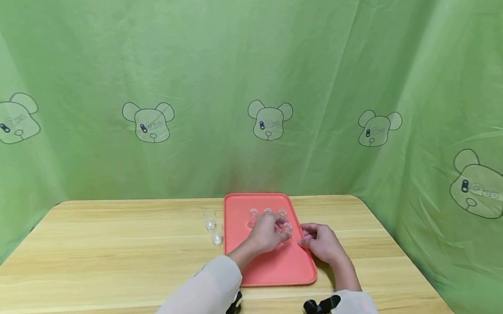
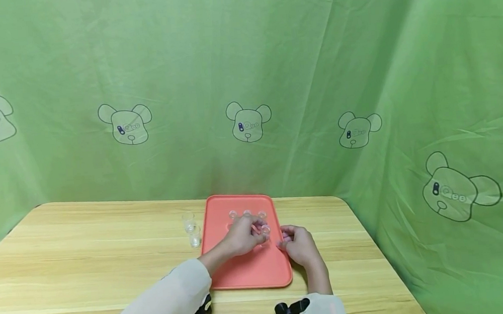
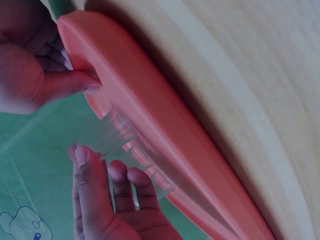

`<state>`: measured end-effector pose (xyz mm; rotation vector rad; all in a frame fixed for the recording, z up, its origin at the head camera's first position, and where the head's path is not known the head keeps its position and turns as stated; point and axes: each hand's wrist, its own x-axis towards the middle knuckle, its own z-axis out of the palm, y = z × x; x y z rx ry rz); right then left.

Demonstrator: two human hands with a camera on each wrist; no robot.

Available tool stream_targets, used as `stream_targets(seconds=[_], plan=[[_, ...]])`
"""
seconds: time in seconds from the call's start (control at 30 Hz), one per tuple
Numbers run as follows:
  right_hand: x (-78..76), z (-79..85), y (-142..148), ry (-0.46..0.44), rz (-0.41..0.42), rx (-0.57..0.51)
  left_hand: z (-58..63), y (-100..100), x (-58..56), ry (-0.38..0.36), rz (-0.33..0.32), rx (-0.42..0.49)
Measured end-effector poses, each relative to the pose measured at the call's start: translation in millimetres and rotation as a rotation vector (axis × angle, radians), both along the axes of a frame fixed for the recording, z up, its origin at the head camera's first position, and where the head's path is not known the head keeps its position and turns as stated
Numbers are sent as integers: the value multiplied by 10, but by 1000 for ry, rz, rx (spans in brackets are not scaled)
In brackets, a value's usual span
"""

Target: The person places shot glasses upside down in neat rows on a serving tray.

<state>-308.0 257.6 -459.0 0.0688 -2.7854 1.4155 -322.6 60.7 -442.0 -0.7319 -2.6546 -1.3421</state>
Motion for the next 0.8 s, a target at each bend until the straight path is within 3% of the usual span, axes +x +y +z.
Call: stream_targets(seconds=[0.27, 0.5, 0.7, 0.8], plan=[[1, -6, -5, -4, -7, 8, 60, -45, 34, -11, 5, -14], [-11, -18, -6, -2, -14, 9, 182, -153, 92, -2, -23, -48], [-16, -21, -5, -2, -13, 7, 265, -277, 138, 65, -48, -114], [-14, -23, -3, -6, -21, 9, 303, -347, 166, 61, -59, -128]])
